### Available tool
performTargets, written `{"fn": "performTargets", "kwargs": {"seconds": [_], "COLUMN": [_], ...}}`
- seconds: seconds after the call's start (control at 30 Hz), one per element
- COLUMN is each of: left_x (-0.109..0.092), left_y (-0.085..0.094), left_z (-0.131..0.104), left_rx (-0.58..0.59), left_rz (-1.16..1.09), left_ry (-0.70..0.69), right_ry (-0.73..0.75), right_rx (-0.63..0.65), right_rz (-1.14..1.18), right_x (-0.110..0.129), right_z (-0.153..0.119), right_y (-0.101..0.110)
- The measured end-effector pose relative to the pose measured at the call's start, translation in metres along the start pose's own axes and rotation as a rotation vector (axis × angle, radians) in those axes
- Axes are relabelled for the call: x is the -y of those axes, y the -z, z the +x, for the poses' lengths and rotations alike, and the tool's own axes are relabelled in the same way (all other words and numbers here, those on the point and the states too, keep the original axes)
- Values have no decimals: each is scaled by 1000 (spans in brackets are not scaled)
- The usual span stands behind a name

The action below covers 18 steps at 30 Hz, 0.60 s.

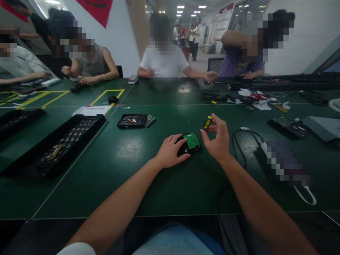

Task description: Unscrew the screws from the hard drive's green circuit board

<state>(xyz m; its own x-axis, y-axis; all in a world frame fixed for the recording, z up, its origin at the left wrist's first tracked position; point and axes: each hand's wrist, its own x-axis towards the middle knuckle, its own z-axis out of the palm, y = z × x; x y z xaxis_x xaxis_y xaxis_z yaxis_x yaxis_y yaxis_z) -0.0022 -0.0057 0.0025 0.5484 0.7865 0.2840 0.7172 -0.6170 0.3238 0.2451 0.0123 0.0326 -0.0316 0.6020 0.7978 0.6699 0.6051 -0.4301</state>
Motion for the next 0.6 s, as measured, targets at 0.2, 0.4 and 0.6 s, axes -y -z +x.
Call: {"fn": "performTargets", "kwargs": {"seconds": [0.2, 0.4, 0.6], "left_x": [0, 0, 0], "left_y": [-1, -2, 0], "left_z": [0, 0, 0], "left_rx": [-6, -6, -5], "left_rz": [-11, -11, -10], "left_ry": [7, 4, -2], "right_ry": [41, 51, 45], "right_rx": [-17, -45, -5], "right_rz": [10, -48, 3], "right_x": [1, 5, 6], "right_z": [0, 4, 1], "right_y": [-1, 5, 1]}}
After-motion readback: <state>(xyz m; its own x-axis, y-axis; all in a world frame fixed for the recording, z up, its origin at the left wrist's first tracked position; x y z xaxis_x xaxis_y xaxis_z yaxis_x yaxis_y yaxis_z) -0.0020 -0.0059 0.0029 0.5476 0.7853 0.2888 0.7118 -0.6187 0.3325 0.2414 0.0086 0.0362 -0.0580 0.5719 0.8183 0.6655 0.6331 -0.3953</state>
